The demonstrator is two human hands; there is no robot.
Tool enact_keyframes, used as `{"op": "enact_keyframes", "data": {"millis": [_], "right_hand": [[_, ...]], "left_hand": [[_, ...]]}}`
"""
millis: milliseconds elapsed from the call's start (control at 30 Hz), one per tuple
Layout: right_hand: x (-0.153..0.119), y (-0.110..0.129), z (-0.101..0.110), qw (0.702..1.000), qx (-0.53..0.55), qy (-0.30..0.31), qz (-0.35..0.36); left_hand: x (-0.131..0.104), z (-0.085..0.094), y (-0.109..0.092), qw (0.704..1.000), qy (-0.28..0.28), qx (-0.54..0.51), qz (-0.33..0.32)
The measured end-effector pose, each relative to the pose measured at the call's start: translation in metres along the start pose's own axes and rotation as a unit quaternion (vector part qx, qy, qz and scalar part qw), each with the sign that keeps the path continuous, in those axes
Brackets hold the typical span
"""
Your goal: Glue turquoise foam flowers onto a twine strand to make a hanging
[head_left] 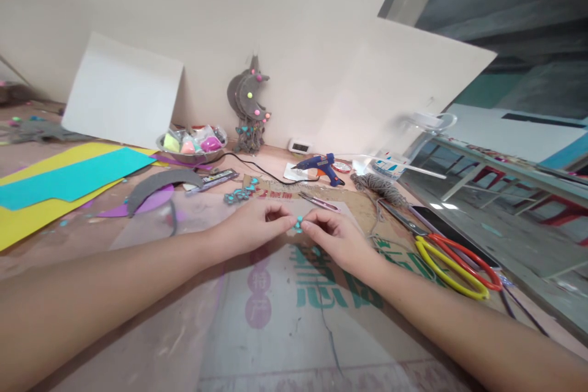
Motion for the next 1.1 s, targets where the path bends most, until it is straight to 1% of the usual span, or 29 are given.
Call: {"op": "enact_keyframes", "data": {"millis": [100, 200, 400, 667, 767, 867, 1000, 1100], "right_hand": [[0.000, 0.001, 0.000, 1.000, -0.015, 0.004, 0.001], [0.000, 0.002, 0.000, 1.000, -0.025, 0.007, 0.010], [-0.001, 0.004, 0.001, 0.999, -0.026, 0.000, 0.023], [-0.001, 0.005, 0.000, 1.000, -0.021, -0.014, 0.010], [-0.001, 0.006, 0.000, 1.000, -0.022, -0.009, 0.013], [-0.001, 0.007, 0.000, 1.000, -0.018, -0.007, 0.020], [-0.001, 0.006, 0.000, 1.000, 0.001, -0.007, 0.010], [0.000, 0.004, 0.000, 1.000, 0.011, -0.011, 0.001]], "left_hand": [[0.001, -0.001, 0.003, 1.000, -0.002, 0.019, -0.004], [0.000, -0.003, 0.005, 1.000, 0.012, 0.011, 0.007], [0.000, 0.000, 0.001, 1.000, 0.000, 0.019, -0.004], [-0.002, 0.001, -0.003, 0.999, 0.029, 0.011, -0.031], [-0.002, 0.003, -0.006, 0.998, 0.014, 0.032, -0.043], [-0.003, 0.004, -0.007, 0.998, -0.001, 0.049, -0.039], [-0.002, 0.003, -0.004, 0.998, -0.002, 0.053, -0.029], [-0.001, 0.003, -0.003, 0.998, -0.004, 0.054, -0.039]]}}
Point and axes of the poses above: each hand's wrist, its own x-axis towards the middle knuckle, its own z-axis out of the back of the hand, y = z × x, the point moved 4 cm from there along x, towards the middle knuckle, and after that the axes turned 14 degrees about x, right-handed, at the moved point
